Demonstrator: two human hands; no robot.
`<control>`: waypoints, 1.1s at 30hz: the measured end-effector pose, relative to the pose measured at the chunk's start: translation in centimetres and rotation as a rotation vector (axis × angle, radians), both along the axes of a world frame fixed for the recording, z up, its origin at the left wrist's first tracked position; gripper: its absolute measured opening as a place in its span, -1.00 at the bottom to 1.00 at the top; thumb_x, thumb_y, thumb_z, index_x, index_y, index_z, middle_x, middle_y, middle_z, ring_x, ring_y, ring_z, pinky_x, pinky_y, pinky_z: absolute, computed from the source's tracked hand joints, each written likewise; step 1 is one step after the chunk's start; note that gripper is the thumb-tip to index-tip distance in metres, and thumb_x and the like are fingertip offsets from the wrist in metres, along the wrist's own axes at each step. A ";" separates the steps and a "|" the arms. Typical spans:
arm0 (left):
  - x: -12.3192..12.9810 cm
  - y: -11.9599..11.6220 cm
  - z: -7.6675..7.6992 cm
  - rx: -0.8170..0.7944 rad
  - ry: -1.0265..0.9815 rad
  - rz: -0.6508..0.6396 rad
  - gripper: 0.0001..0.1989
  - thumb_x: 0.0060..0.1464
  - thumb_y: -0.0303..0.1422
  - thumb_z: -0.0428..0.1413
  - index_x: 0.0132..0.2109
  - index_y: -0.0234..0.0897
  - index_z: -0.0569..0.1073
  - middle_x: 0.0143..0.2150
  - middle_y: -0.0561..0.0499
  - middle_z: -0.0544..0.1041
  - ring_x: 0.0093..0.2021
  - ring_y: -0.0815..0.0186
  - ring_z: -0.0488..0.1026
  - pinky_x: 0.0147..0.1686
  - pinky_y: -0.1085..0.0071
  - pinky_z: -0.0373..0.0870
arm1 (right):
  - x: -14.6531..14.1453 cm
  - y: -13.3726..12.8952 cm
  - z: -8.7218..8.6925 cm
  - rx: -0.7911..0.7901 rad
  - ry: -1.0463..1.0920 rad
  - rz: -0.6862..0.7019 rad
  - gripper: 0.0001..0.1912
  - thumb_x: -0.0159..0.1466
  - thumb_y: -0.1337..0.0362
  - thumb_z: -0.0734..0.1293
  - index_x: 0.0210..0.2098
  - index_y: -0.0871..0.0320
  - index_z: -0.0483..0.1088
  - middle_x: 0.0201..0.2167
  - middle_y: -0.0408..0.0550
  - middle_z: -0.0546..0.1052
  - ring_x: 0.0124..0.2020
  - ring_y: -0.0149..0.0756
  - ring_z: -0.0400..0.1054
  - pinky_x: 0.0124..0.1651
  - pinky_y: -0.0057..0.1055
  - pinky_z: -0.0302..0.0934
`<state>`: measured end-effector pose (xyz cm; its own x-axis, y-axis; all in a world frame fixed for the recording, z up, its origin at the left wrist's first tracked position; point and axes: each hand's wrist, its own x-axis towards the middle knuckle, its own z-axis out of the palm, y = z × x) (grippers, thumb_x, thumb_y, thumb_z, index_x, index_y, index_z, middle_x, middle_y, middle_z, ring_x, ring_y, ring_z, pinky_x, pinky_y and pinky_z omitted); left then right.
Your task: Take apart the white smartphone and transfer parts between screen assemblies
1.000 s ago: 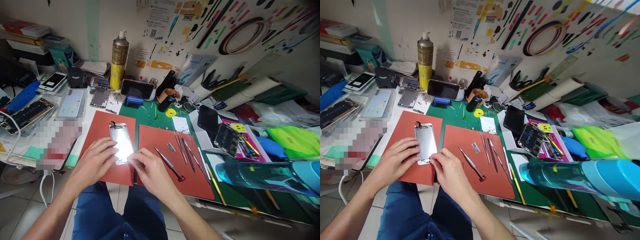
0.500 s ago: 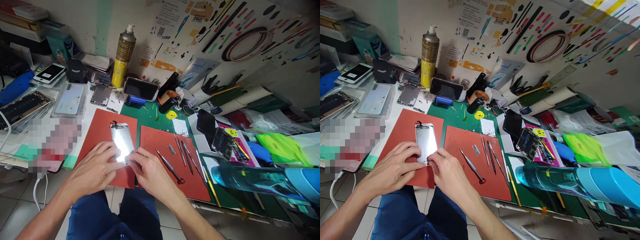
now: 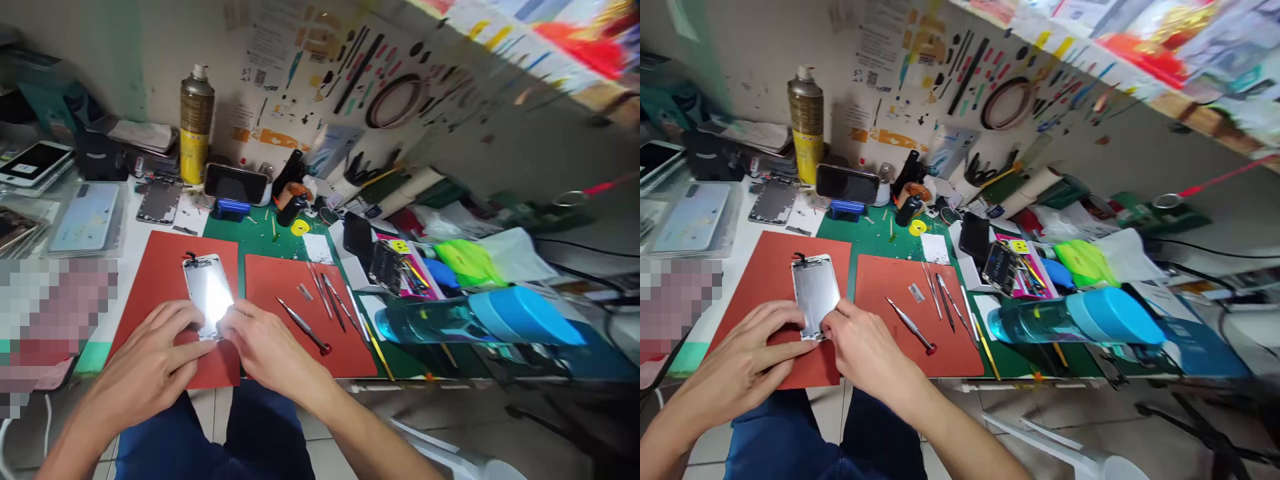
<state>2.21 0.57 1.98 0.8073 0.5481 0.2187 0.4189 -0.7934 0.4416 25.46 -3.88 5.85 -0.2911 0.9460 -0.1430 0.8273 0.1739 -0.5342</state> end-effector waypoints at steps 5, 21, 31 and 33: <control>-0.2 0.6 -0.6 0.008 -0.104 0.003 -0.63 0.32 -0.45 0.06 0.14 0.05 0.57 0.21 -0.06 0.45 0.25 0.07 0.35 0.16 0.14 0.41 | 2.8 0.2 0.7 0.086 0.079 -0.095 -0.76 0.38 0.58 0.28 -0.20 0.15 0.49 -0.22 -0.09 0.45 -0.28 -0.33 0.37 -0.23 -0.44 0.15; 0.0 0.7 -0.9 -0.098 -0.246 0.089 -0.83 0.41 -0.45 0.05 0.05 -0.12 0.45 -0.03 -0.05 0.55 0.03 0.15 0.44 0.00 0.21 0.37 | 9.3 3.2 -1.2 0.197 -0.042 -0.477 -0.77 0.38 0.41 0.29 -0.29 0.16 0.61 -0.21 0.08 0.67 -0.18 -0.14 0.52 -0.13 -0.31 0.25; 0.7 0.7 -0.7 -0.052 -0.096 0.192 -0.76 0.38 -0.29 0.17 0.15 -0.12 0.45 0.12 -0.04 0.56 0.18 0.08 0.36 0.15 0.07 0.32 | 2.6 -0.7 -2.5 -0.285 0.783 -0.684 -0.62 0.30 0.09 0.35 -0.02 0.21 0.54 -0.18 0.08 0.66 -0.56 -0.31 0.49 -0.59 -0.42 0.07; 0.8 0.8 -0.7 -0.048 -0.085 0.196 -0.75 0.37 -0.28 0.18 0.15 -0.12 0.46 0.12 -0.04 0.57 0.18 0.07 0.36 0.15 0.05 0.32 | 1.8 -0.3 -2.5 -0.308 0.770 -0.713 -0.61 0.27 0.10 0.38 -0.02 0.23 0.53 -0.35 0.02 0.65 -0.56 -0.28 0.48 -0.60 -0.43 0.04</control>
